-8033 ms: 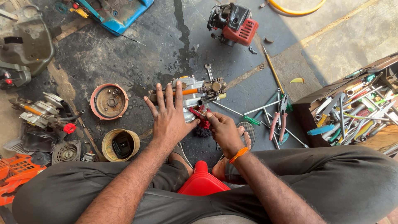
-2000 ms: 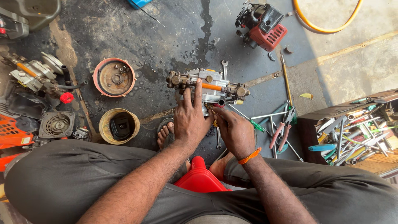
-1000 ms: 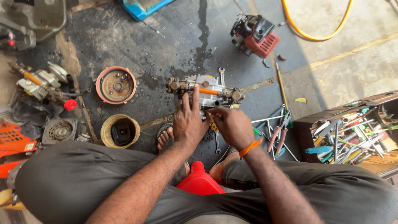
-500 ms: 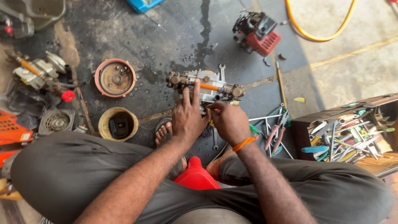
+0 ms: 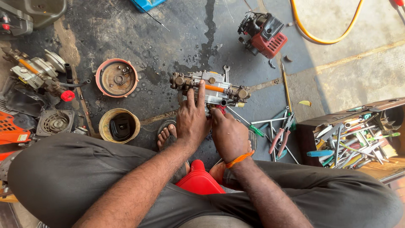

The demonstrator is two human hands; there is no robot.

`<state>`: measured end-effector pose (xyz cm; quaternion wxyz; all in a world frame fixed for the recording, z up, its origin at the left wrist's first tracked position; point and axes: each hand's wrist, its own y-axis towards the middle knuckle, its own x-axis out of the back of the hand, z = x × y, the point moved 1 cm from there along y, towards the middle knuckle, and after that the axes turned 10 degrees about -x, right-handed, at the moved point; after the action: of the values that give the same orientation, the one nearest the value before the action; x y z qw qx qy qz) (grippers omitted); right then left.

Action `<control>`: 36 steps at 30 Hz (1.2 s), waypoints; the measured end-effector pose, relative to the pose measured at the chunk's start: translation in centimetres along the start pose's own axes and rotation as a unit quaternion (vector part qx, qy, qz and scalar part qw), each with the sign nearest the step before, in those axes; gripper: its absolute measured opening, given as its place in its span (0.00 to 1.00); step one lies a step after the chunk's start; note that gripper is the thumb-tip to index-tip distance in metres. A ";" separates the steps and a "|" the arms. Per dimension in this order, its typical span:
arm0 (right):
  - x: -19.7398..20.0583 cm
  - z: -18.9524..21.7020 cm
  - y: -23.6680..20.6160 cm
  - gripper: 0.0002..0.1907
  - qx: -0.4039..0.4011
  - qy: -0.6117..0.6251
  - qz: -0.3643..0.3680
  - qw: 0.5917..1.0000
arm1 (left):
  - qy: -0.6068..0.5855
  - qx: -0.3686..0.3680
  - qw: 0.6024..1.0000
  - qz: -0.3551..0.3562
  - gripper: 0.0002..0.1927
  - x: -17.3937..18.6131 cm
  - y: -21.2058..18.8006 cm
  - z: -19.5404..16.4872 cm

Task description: The person sits on a red stool and wipes a small engine block with a red rag, rotating it to clean multiple sides. They use a screwdriver to scrape residue from crevices and continue wiping the exterior surfaces.

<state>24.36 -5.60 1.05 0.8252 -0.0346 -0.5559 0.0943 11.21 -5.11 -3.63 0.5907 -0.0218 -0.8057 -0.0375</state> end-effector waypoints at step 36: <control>2.2 -3.2 1.5 0.17 -0.127 0.103 0.141 0.976 | -0.025 -0.022 0.999 0.037 0.60 0.8 0.2 0.2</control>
<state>27.91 -3.53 1.61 0.8453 -0.2267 -0.4647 0.1347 10.76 -4.90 -2.95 0.5710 -0.0651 -0.8177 -0.0327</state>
